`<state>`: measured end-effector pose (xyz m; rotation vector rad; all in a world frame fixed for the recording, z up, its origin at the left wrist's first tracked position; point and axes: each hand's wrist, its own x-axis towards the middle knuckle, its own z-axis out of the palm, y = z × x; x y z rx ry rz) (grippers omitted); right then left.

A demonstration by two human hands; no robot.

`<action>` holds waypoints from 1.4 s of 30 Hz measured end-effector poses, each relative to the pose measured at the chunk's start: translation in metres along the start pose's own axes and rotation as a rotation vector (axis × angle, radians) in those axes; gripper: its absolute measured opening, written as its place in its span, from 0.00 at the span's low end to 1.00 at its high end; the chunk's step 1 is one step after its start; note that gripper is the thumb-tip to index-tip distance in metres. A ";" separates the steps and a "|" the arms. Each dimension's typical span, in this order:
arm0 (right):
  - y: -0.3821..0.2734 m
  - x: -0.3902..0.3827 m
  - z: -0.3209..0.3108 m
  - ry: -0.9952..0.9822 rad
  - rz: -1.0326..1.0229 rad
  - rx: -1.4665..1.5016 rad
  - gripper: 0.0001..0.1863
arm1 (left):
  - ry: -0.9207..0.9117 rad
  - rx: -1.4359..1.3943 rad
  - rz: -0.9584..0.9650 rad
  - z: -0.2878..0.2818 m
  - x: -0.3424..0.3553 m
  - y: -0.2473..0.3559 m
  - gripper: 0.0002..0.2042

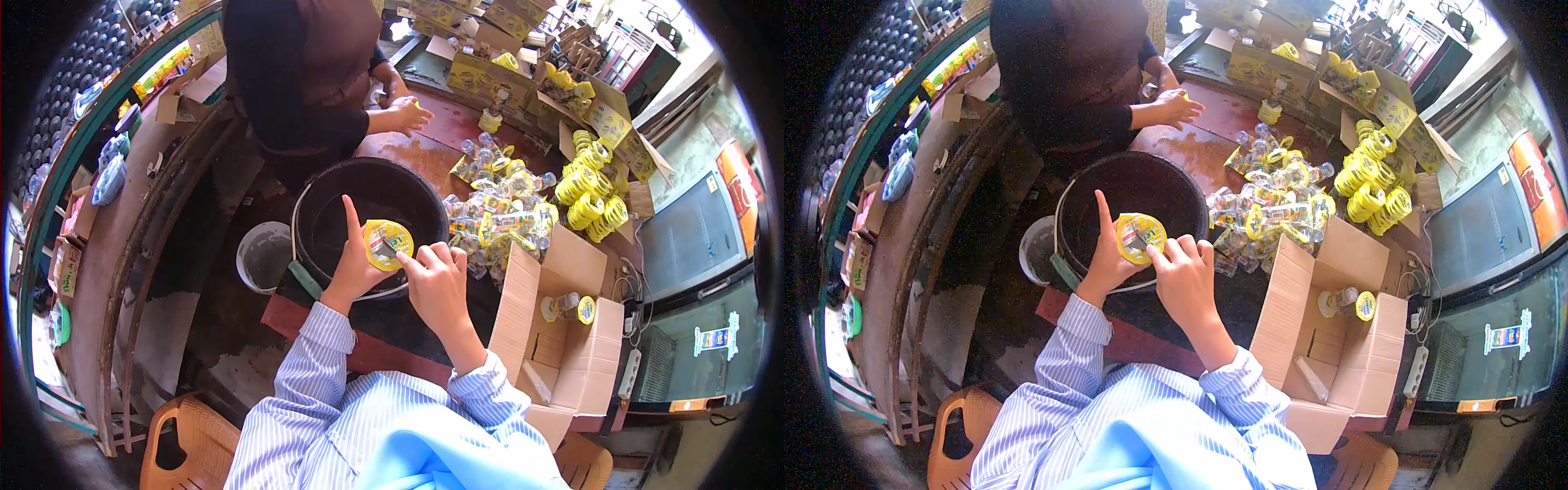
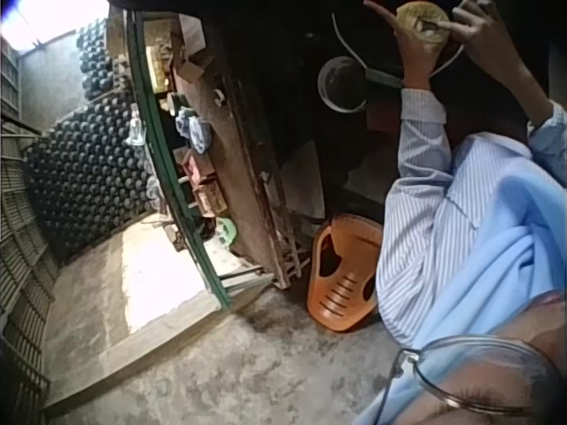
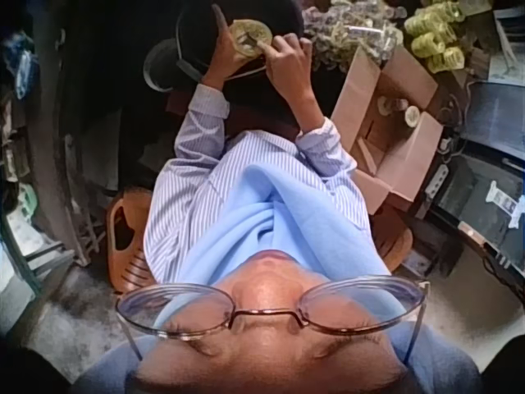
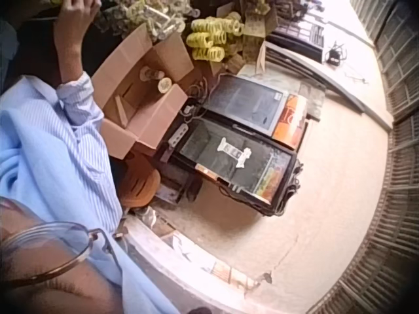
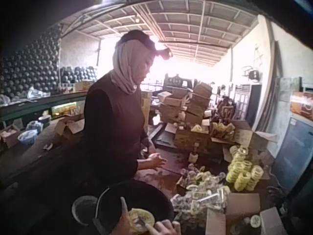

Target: The person cleans plastic bottles and yellow lids in a bucket of water, then stacks the lids together by hand.

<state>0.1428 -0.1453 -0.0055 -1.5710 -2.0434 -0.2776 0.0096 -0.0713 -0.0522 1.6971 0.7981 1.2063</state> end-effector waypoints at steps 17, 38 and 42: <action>0.028 -0.062 -0.055 0.067 0.134 0.039 0.13 | 0.056 0.096 -0.070 0.000 -0.002 -0.008 0.64; 0.083 -0.292 -0.004 0.815 1.222 0.121 0.11 | -0.475 1.355 0.300 -0.010 0.046 0.029 0.40; 0.079 -0.285 -0.007 0.828 1.136 -0.027 0.10 | -0.609 1.487 0.288 -0.010 0.053 0.042 0.40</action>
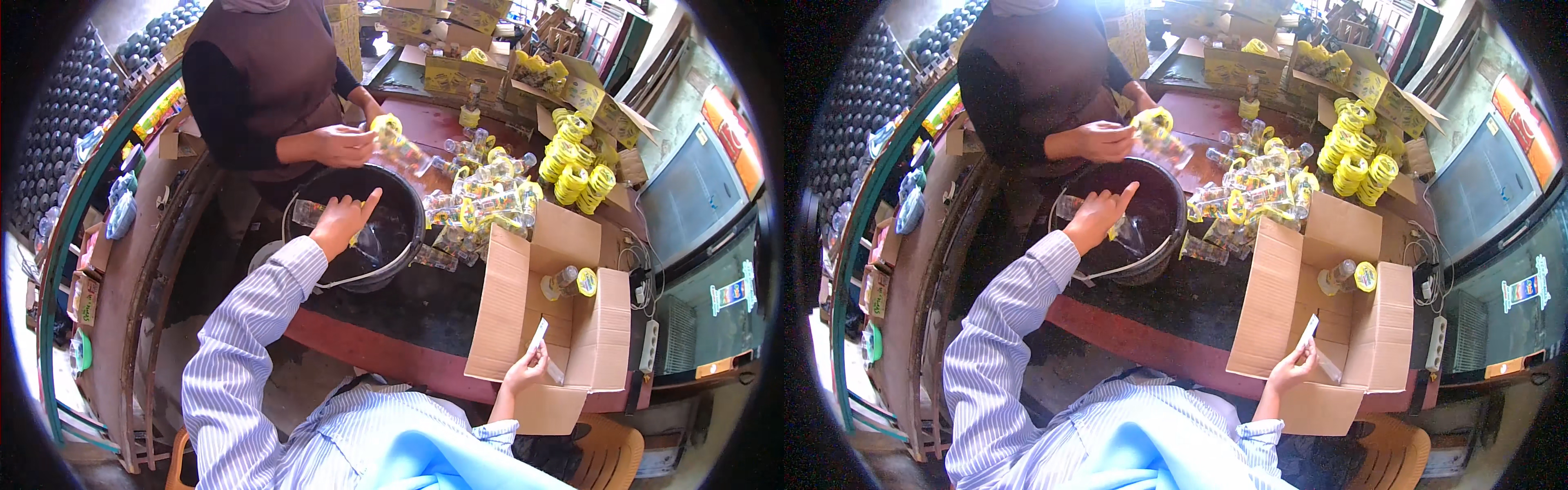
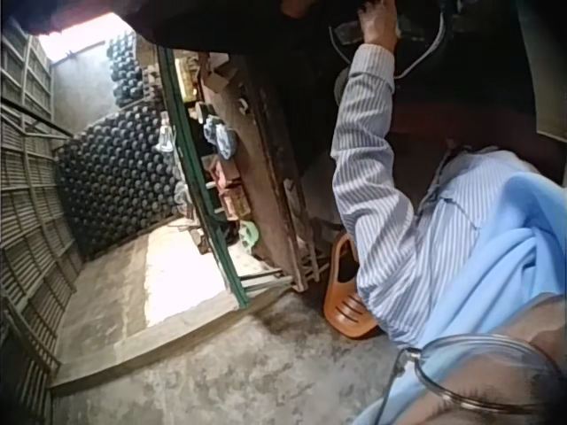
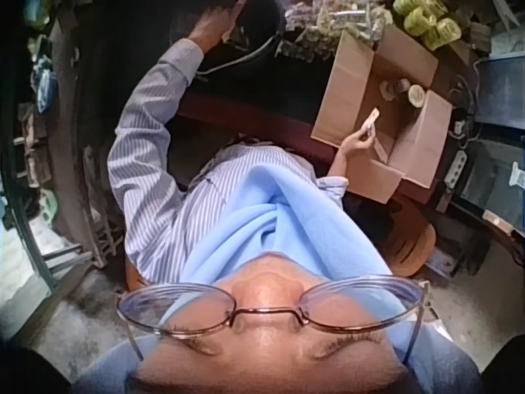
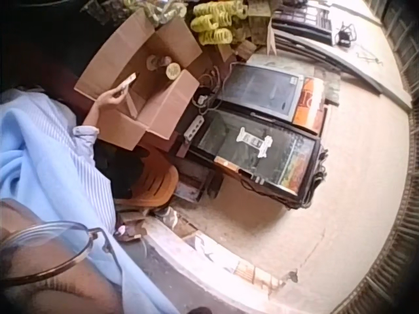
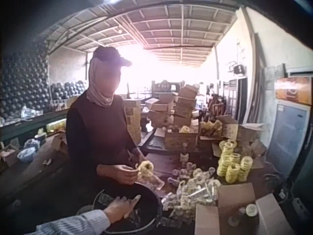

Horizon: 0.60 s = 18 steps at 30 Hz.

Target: The person cleans plastic bottles and yellow lids in a bucket of water, then stacks the lids together by hand.

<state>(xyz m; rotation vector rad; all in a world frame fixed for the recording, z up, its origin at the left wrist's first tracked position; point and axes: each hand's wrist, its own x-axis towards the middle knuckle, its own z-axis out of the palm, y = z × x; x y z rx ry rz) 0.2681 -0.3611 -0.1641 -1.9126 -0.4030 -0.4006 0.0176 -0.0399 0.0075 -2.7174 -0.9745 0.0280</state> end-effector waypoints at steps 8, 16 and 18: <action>0.003 -0.001 -0.001 -0.022 -0.005 0.001 0.10 | 0.031 -0.034 0.131 0.006 -0.001 -0.022 0.30; 0.006 -0.001 0.001 -0.024 -0.021 0.022 0.10 | 0.111 -0.040 0.117 0.002 -0.009 -0.036 0.17; 0.003 -0.001 0.001 -0.031 -0.059 -0.019 0.10 | 0.117 0.025 0.150 0.002 -0.011 -0.041 0.18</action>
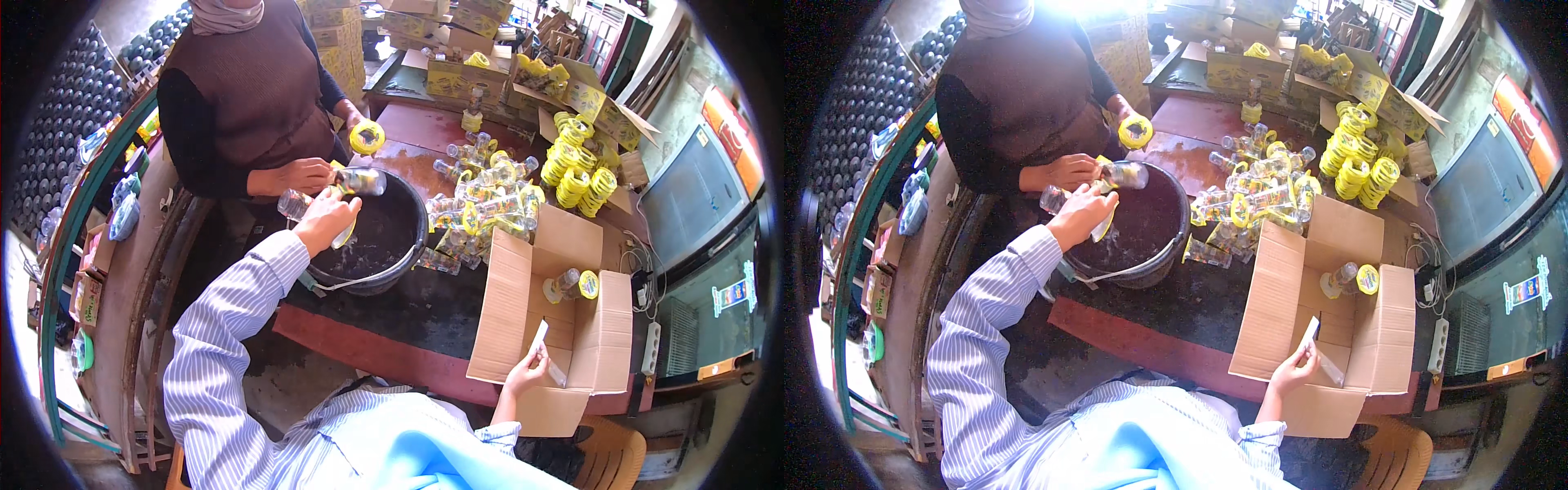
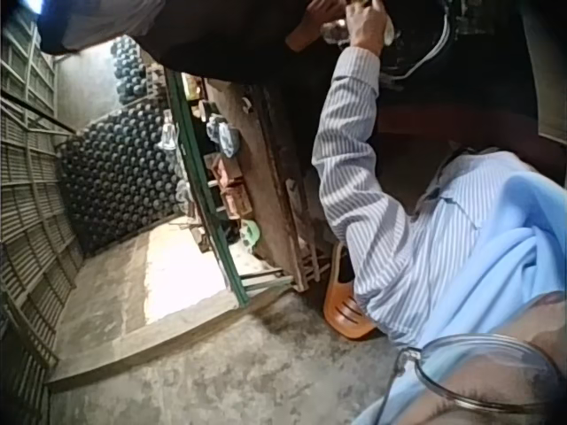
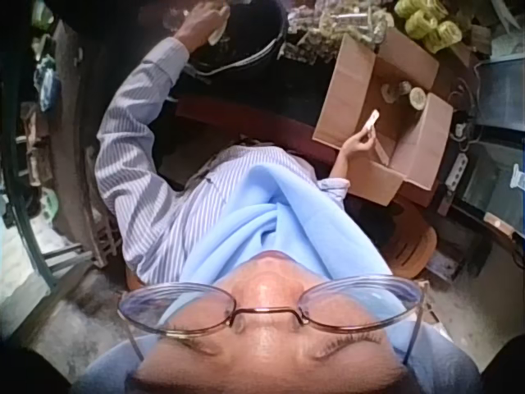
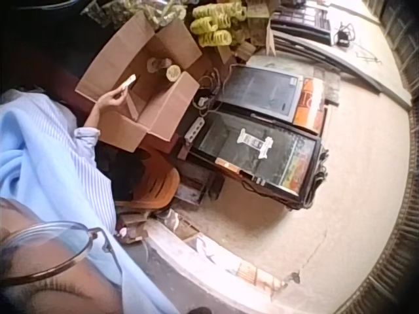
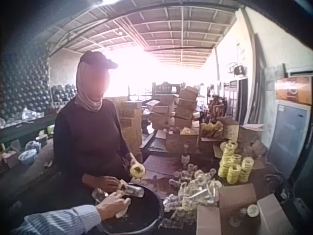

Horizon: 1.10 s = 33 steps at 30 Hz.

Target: The person cleans plastic bottles and yellow lids in a bucket of water, then stacks the lids together by hand.

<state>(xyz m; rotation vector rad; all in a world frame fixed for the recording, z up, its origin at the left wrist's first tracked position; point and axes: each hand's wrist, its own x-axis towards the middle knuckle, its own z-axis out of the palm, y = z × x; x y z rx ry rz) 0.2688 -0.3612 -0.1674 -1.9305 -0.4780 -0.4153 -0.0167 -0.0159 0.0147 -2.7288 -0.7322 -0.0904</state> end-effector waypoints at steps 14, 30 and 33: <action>0.001 -0.001 0.000 0.014 0.035 0.035 0.10 | -0.177 0.182 0.055 -0.027 0.010 0.012 0.18; -0.005 0.000 -0.002 -0.010 0.027 0.018 0.09 | -0.175 0.161 0.037 -0.021 0.012 0.011 0.20; -0.005 0.000 -0.002 -0.014 0.030 0.020 0.09 | -0.174 0.170 0.029 -0.021 0.012 0.010 0.21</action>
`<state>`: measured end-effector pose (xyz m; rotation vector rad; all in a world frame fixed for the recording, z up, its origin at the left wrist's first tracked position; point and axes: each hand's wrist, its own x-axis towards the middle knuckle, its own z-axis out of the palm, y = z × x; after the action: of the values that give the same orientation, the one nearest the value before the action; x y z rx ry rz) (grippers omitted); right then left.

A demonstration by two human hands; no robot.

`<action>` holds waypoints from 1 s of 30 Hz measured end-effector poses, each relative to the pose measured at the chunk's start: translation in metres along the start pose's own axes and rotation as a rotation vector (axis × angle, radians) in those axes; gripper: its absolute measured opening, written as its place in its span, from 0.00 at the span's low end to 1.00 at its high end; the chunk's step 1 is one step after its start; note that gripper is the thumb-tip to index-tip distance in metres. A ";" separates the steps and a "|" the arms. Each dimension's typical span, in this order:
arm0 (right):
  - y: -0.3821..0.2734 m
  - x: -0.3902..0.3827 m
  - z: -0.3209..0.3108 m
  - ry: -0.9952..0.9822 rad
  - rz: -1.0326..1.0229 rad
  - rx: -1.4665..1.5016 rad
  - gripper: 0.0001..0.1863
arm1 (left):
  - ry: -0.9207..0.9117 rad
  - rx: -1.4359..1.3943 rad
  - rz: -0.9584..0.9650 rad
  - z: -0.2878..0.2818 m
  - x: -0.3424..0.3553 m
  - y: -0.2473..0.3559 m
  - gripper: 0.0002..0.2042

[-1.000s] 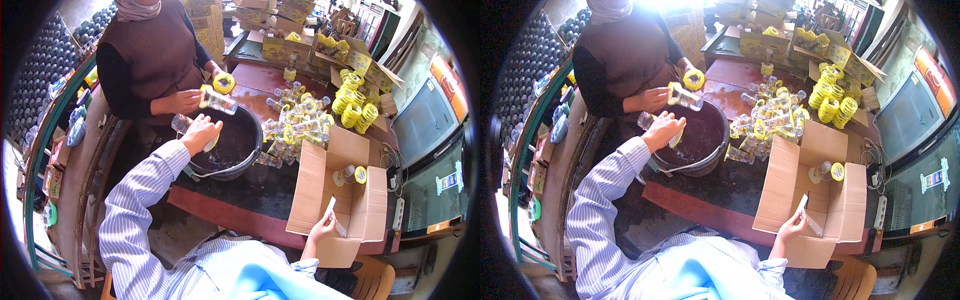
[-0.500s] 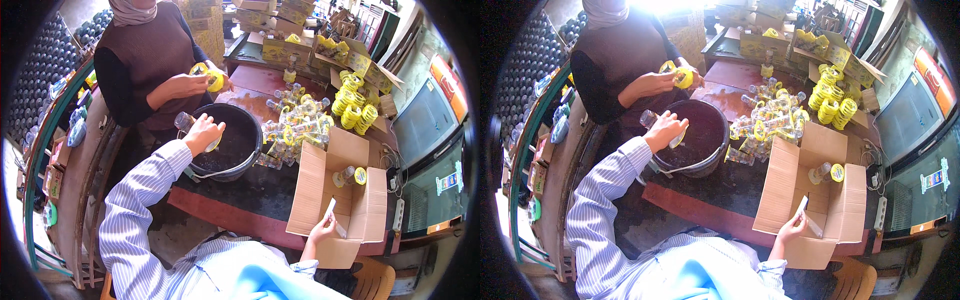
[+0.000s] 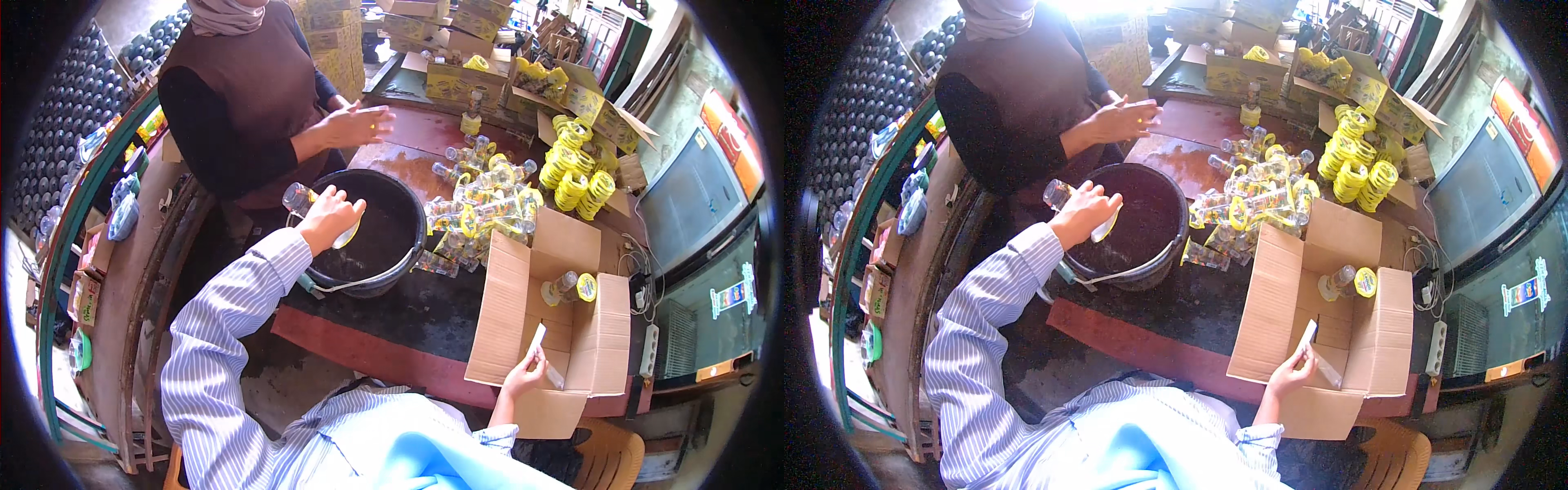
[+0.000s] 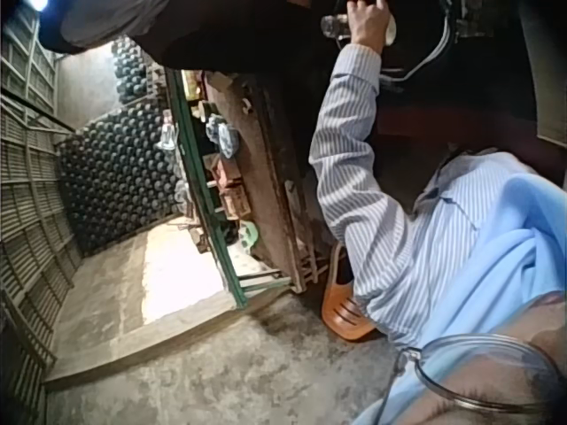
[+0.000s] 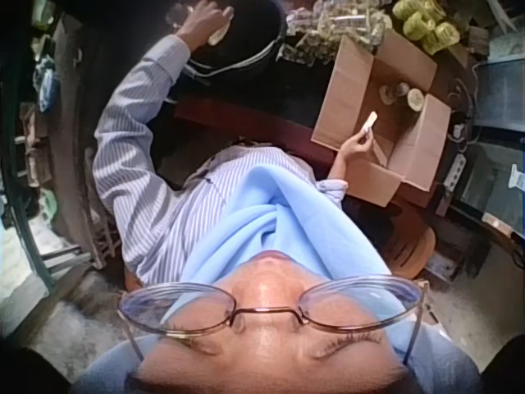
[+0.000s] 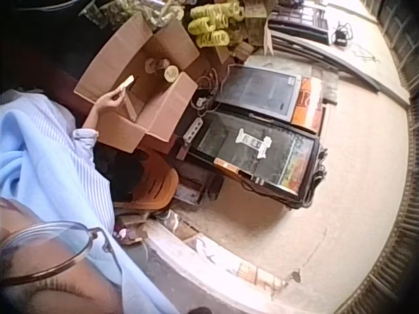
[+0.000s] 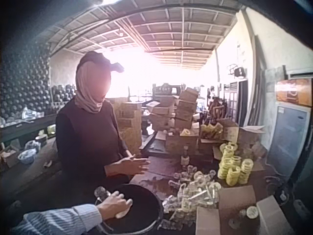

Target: The person cleans plastic bottles and yellow lids in a bucket of water, then stacks the lids together by hand.

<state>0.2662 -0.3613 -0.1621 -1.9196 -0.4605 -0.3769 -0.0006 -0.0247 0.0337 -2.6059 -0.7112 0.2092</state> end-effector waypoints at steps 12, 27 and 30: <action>0.001 0.000 0.002 -0.001 -0.014 -0.014 0.08 | 0.016 -0.011 -0.005 -0.002 0.003 -0.002 0.20; -0.002 0.000 0.001 -0.039 0.050 0.010 0.09 | 0.057 -0.012 -0.016 -0.007 0.003 -0.006 0.19; -0.001 0.000 0.001 -0.029 0.063 0.020 0.09 | 0.072 -0.009 -0.010 -0.007 0.005 -0.007 0.18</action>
<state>0.2659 -0.3599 -0.1621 -1.9181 -0.4201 -0.3024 0.0021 -0.0195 0.0429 -2.6035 -0.7015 0.1087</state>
